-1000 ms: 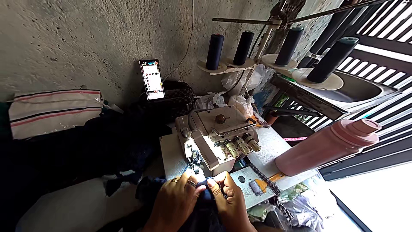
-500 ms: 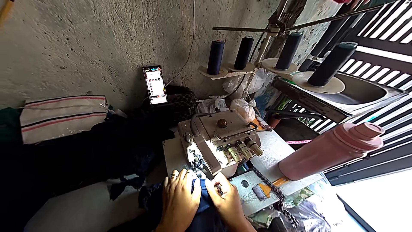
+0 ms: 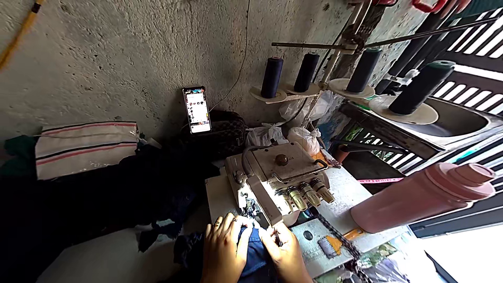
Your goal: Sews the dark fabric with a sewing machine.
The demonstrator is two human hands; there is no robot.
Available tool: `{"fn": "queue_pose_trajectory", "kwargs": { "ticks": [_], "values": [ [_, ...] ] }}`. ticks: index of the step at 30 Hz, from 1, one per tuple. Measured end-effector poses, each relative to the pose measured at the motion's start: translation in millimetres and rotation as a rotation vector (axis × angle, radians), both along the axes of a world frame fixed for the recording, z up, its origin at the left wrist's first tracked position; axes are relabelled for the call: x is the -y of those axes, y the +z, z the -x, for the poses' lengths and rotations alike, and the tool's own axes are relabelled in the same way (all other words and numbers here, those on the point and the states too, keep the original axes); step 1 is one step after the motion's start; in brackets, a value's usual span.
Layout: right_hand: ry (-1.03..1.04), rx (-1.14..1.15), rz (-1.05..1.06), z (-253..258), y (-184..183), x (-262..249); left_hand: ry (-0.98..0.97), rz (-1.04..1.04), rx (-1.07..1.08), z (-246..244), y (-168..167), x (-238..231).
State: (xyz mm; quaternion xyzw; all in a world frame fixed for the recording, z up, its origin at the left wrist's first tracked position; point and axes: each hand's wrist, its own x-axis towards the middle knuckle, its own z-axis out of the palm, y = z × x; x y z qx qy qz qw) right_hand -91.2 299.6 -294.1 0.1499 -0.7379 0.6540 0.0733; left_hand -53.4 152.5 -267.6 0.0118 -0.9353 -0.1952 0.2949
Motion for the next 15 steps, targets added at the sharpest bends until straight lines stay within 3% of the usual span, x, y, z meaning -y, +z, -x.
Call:
{"fn": "queue_pose_trajectory", "kwargs": {
  "ticks": [9, 15],
  "values": [
    [0.014, 0.022, 0.056, -0.5, -2.2, 0.1, -0.153, -0.035, 0.025, -3.7, -2.8, 13.7],
    [-0.002, 0.011, 0.099, -2.1, -5.5, 2.1, -0.135, -0.022, 0.027, -4.6, -1.6, 11.8]
  ]
}}
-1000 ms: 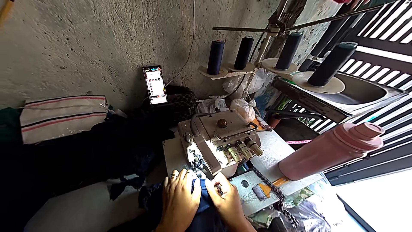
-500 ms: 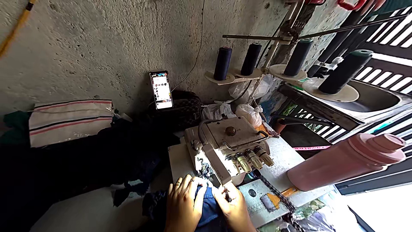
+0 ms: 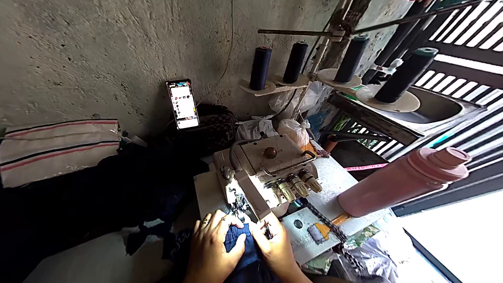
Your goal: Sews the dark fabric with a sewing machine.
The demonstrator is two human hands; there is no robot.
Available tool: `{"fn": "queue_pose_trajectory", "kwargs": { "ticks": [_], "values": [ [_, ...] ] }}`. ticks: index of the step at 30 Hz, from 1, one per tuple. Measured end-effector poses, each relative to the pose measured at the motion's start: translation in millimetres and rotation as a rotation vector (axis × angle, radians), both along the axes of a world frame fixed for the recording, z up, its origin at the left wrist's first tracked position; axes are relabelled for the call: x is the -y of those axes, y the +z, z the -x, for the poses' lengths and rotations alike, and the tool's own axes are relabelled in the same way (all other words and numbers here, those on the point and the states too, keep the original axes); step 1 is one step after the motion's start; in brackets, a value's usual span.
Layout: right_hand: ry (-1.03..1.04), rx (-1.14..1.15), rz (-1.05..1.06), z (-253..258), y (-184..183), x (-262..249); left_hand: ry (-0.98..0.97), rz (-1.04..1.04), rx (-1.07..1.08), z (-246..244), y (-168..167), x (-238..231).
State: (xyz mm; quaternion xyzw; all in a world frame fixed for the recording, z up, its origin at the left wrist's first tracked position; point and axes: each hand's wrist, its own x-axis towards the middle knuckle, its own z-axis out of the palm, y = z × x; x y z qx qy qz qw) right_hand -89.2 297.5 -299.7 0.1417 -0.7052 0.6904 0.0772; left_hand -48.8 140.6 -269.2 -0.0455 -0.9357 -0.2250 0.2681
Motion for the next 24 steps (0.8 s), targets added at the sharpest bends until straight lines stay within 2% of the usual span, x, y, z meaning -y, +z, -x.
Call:
{"fn": "queue_pose_trajectory", "kwargs": {
  "ticks": [4, 10, 24],
  "values": [
    [0.047, -0.094, 0.088, -1.6, -4.7, 0.5, 0.043, 0.003, 0.007, -0.3, -0.7, -3.3],
    [0.074, -0.147, -0.135, 2.5, -6.5, -8.6, 0.072, 0.007, 0.035, 1.7, 2.3, -3.3],
    [-0.079, -0.055, -0.273, 10.0, 3.7, 2.0, 0.183, 0.096, 0.088, 13.5, 10.8, -6.1]
  ]
}}
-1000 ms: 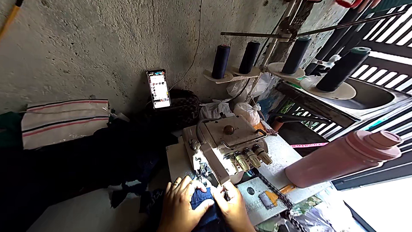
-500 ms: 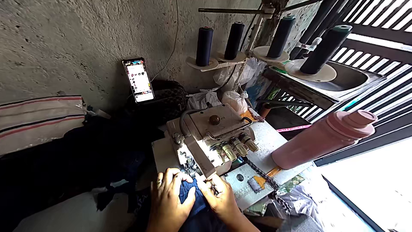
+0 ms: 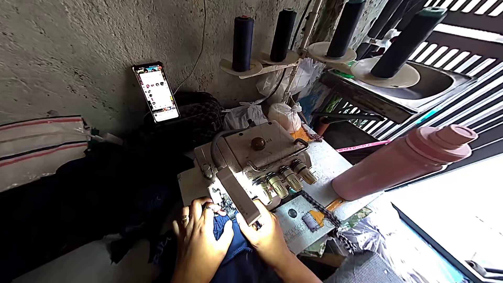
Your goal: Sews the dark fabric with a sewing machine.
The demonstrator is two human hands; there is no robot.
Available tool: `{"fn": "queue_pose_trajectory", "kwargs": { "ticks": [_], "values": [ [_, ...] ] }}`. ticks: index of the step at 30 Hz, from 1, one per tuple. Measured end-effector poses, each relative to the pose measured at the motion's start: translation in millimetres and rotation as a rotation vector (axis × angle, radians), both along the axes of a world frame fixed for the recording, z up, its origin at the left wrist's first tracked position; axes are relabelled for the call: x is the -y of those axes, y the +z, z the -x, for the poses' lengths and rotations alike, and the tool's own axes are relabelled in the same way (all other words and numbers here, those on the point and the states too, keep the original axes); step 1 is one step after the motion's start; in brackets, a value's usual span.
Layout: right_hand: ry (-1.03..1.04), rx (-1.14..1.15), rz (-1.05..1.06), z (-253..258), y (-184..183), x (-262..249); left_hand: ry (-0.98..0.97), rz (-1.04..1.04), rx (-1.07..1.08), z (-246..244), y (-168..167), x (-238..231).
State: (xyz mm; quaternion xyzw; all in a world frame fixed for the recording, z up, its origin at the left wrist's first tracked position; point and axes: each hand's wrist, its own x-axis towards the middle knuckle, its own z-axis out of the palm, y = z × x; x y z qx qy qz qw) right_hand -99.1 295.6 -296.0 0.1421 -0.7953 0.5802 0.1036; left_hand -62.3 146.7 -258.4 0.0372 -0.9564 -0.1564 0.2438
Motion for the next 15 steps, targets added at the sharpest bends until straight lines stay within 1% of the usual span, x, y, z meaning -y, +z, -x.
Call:
{"fn": "queue_pose_trajectory", "kwargs": {
  "ticks": [5, 15],
  "values": [
    [0.044, -0.003, 0.046, 1.4, 2.4, -1.3, 0.019, 0.017, 0.021, 0.5, 3.4, -2.0],
    [0.020, -0.004, -0.006, 2.4, 5.1, -0.7, 0.043, 0.039, 0.105, 1.5, 8.6, -4.2]
  ]
}}
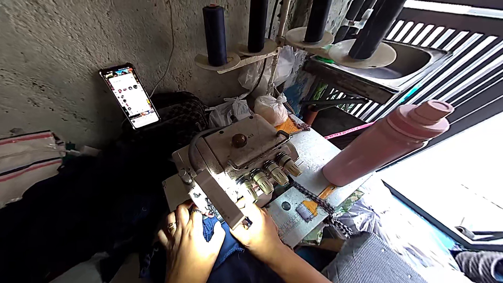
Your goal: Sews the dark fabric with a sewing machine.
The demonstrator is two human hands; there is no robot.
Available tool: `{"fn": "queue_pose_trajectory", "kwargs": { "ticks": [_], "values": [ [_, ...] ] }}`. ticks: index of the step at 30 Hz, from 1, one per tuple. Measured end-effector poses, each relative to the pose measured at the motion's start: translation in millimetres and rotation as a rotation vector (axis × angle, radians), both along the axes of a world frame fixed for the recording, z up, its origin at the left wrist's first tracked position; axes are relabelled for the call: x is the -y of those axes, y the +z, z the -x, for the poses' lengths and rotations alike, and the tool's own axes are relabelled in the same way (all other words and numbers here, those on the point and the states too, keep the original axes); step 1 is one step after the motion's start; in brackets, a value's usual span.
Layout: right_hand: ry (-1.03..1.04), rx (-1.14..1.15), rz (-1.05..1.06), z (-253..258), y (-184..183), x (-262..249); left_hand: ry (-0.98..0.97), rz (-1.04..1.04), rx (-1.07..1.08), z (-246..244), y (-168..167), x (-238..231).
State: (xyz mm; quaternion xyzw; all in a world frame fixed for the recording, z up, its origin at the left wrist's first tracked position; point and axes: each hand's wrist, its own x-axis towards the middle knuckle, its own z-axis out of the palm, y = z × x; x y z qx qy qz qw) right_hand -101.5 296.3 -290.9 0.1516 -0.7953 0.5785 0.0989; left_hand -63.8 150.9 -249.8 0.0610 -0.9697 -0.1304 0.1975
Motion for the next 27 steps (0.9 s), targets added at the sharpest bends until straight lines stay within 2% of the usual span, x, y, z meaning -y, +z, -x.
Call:
{"fn": "queue_pose_trajectory", "kwargs": {
  "ticks": [12, 21, 25, 27],
  "values": [
    [-0.036, 0.017, 0.014, 0.8, -3.4, 4.2, -0.003, -0.007, 0.045, 3.8, 5.3, 2.3],
    [-0.010, 0.055, 0.031, 1.9, -3.8, 2.7, 0.027, -0.001, -0.009, 7.4, -0.2, 7.0],
    [-0.008, 0.046, 0.039, 2.5, -1.9, 2.1, -0.015, -0.250, -0.042, 12.6, -3.2, 22.7],
    [-0.003, 0.046, 0.033, 2.7, -0.9, 2.3, -0.029, -0.243, -0.058, 20.1, -7.5, 32.8]
  ]
}}
